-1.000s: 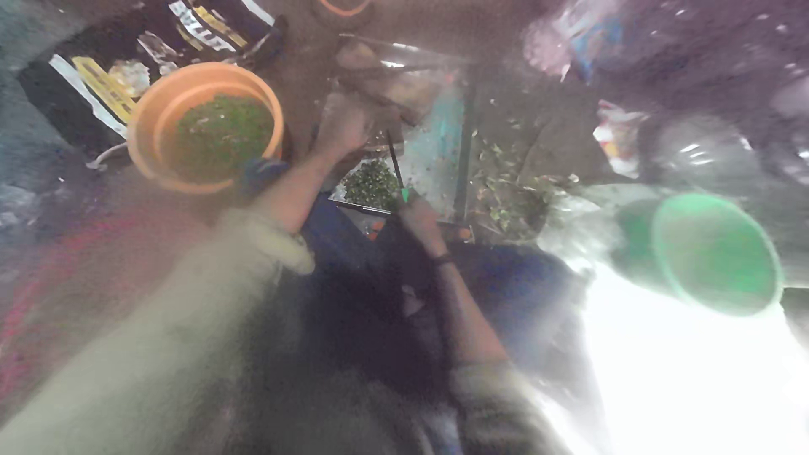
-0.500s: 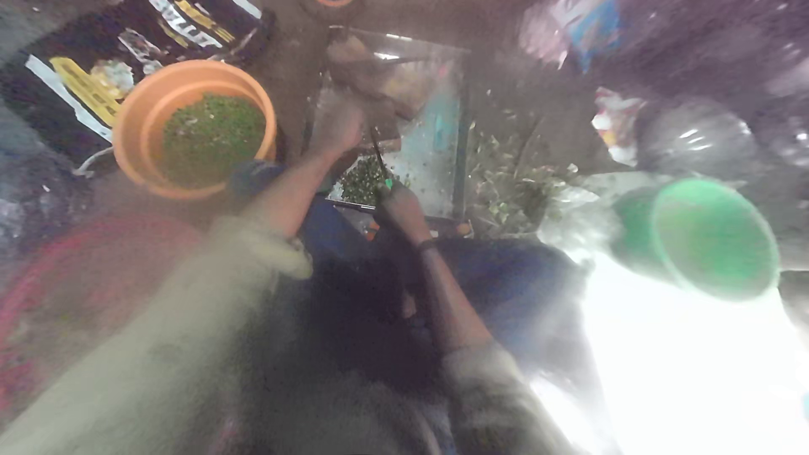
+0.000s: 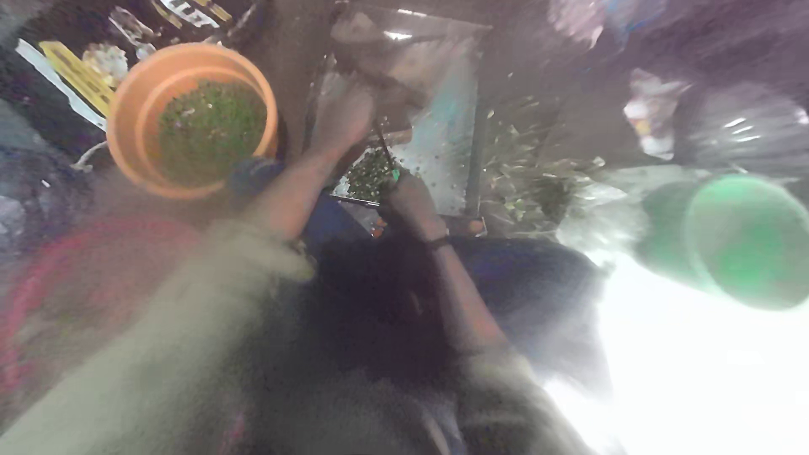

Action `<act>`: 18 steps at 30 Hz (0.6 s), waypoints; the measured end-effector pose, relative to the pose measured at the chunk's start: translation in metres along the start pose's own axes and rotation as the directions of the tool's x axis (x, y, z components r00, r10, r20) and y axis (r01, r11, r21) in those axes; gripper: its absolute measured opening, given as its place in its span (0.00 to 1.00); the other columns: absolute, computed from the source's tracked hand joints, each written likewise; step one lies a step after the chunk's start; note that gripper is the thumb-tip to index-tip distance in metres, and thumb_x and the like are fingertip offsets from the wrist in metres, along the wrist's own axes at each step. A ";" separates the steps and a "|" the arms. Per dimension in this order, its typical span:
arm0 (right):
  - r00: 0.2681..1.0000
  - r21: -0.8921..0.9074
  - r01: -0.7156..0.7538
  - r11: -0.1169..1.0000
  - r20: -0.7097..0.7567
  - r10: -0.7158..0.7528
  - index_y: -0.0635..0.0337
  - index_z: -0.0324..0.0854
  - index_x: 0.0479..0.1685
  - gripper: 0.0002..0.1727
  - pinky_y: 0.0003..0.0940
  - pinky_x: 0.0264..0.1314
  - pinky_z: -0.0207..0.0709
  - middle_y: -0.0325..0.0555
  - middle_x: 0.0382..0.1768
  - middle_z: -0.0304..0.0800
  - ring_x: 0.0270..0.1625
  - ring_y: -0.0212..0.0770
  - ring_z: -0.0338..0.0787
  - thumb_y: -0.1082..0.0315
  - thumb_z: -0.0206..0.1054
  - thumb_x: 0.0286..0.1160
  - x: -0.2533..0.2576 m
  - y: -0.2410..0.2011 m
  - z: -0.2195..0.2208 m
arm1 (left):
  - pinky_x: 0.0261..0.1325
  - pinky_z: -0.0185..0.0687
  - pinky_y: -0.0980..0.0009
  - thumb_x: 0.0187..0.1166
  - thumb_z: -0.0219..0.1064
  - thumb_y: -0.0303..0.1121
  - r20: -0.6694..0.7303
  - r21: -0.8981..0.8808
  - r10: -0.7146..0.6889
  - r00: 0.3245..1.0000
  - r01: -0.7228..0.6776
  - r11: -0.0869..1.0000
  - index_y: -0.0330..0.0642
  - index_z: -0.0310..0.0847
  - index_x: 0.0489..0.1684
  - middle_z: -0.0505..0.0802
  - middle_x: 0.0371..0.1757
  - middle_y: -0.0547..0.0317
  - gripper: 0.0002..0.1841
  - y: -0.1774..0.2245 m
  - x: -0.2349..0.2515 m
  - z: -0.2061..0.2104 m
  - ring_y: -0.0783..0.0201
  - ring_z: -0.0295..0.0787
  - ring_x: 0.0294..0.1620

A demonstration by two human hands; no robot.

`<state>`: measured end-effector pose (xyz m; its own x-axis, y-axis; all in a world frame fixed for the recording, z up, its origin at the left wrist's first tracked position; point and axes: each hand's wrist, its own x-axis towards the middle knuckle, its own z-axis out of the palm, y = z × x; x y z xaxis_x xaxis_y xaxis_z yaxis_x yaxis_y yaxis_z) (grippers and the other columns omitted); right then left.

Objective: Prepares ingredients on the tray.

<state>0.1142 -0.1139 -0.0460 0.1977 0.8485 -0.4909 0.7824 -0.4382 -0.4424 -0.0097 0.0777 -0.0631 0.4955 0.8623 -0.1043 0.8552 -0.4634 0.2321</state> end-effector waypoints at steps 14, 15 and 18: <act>0.999 -0.214 0.034 0.976 -0.024 -0.040 0.65 0.76 0.67 0.26 0.63 0.55 0.86 0.63 0.59 0.89 0.60 0.62 0.93 0.52 0.47 0.94 0.066 -0.034 0.010 | 0.73 0.80 0.39 0.79 0.66 0.32 0.008 0.043 0.012 1.000 -0.012 0.999 0.42 0.93 0.45 0.94 0.57 0.43 0.10 0.000 0.003 0.002 0.41 0.89 0.66; 0.997 -0.204 0.059 0.977 -0.044 -0.070 0.65 0.80 0.65 0.25 0.64 0.54 0.86 0.64 0.59 0.89 0.60 0.63 0.92 0.53 0.49 0.93 0.074 -0.038 0.007 | 0.72 0.80 0.40 0.79 0.66 0.32 -0.009 0.035 0.019 1.000 -0.019 0.999 0.41 0.93 0.44 0.94 0.56 0.44 0.09 -0.002 0.004 0.001 0.42 0.89 0.65; 1.000 -0.139 -0.002 0.990 -0.024 -0.001 0.66 0.80 0.65 0.25 0.65 0.57 0.85 0.64 0.60 0.90 0.62 0.63 0.92 0.53 0.51 0.92 0.073 -0.048 -0.002 | 0.73 0.80 0.40 0.81 0.65 0.31 -0.024 -0.009 0.037 0.999 -0.038 0.999 0.39 0.93 0.44 0.94 0.56 0.42 0.10 -0.005 0.001 0.003 0.41 0.89 0.65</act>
<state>0.0919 -0.0303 -0.0590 0.2107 0.8561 -0.4720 0.8568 -0.3942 -0.3325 -0.0127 0.0802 -0.0668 0.5233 0.8490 -0.0726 0.8347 -0.4936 0.2444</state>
